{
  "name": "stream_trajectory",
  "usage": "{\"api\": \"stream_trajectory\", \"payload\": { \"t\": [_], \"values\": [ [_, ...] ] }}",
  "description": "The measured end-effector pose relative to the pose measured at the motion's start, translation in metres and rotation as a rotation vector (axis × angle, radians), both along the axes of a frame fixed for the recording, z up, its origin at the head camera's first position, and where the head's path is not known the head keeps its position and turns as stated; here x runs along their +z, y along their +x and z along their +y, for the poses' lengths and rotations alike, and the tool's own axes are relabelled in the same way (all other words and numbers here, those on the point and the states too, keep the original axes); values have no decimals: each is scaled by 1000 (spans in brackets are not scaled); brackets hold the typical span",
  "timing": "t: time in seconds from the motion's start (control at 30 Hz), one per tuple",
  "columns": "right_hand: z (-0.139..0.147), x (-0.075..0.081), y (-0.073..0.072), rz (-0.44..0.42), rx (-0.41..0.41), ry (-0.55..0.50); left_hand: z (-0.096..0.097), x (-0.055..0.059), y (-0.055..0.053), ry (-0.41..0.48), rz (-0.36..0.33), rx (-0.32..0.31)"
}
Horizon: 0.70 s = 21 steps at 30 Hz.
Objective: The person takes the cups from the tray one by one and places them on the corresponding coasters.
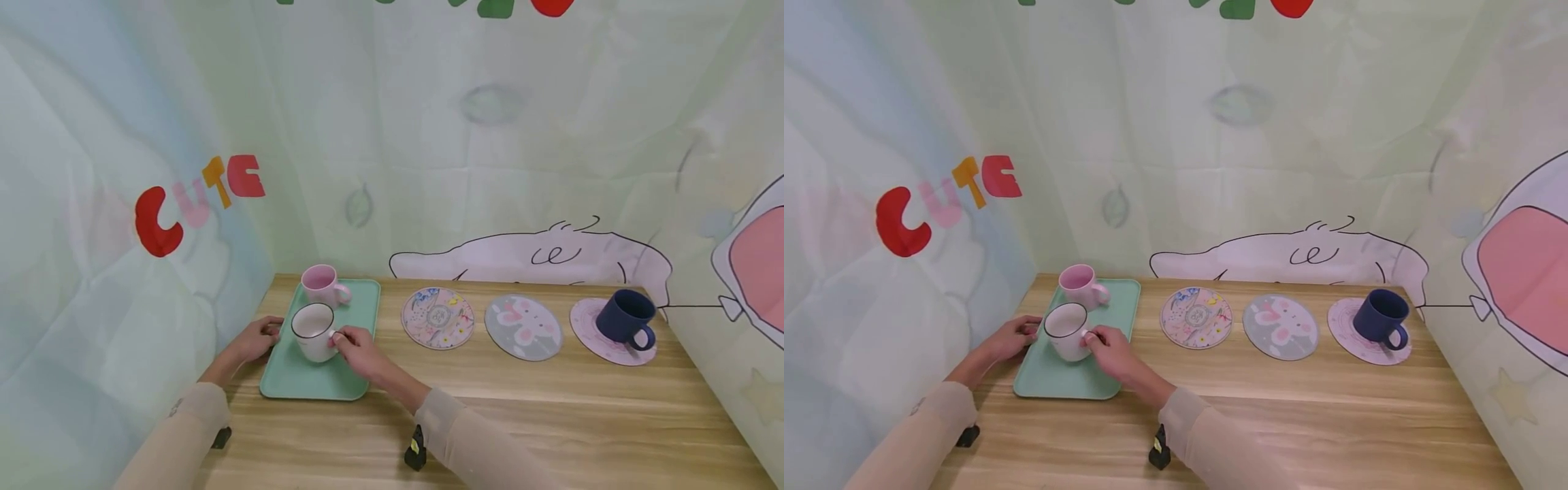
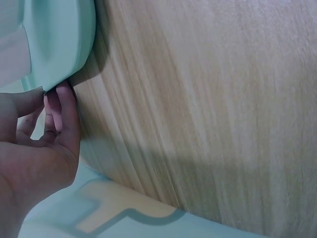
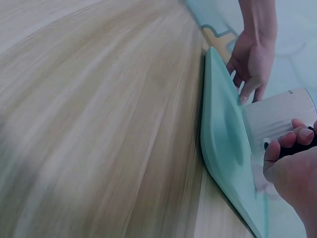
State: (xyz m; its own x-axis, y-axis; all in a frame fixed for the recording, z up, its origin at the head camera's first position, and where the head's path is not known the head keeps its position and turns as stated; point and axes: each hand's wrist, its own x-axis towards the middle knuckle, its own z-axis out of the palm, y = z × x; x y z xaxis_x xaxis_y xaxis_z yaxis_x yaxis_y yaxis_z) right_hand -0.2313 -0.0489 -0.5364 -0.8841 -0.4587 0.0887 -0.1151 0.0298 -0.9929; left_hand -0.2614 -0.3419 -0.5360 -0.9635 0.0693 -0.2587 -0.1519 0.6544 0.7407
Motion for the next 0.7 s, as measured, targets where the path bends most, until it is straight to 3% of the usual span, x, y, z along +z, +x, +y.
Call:
{"api": "stream_trajectory", "payload": {
  "t": [0.7],
  "values": [
    [53,21,3,-72,7,-80,-1,0,2,18,-11,-4]
  ]
}}
